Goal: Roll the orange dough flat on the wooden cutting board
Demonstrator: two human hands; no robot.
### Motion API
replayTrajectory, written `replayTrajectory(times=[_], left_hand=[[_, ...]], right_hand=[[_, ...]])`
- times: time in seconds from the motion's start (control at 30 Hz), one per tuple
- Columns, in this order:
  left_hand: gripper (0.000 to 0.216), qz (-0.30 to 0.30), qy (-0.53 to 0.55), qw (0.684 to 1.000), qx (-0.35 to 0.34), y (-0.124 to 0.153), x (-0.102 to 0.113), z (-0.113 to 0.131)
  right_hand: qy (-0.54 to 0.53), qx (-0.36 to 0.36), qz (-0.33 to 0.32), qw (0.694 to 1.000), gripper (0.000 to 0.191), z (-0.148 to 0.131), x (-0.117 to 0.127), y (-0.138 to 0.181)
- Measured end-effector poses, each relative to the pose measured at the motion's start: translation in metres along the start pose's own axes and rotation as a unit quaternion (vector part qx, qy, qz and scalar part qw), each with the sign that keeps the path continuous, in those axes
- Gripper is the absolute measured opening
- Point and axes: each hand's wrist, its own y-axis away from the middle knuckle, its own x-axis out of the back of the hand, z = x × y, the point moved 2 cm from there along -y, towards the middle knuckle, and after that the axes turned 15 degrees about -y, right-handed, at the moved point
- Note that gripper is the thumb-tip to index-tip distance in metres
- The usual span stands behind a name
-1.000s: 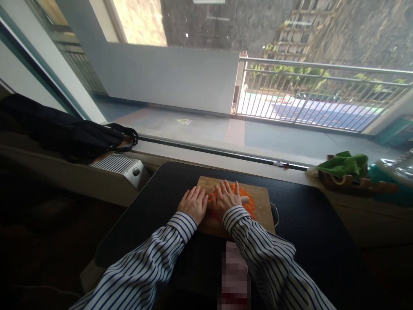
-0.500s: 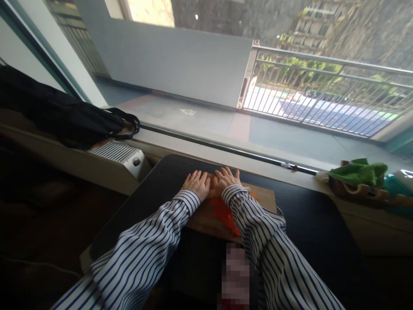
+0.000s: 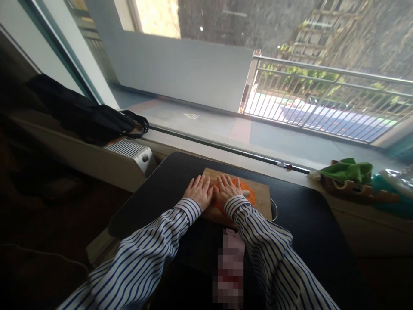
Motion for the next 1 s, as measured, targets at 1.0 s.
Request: replayTrajectory(times=[1.0], left_hand=[[0.054, 0.017, 0.034, 0.999, 0.029, -0.046, -0.007, -0.016]], right_hand=[[0.027, -0.024, -0.022, 0.999, 0.055, 0.007, 0.013, -0.054]])
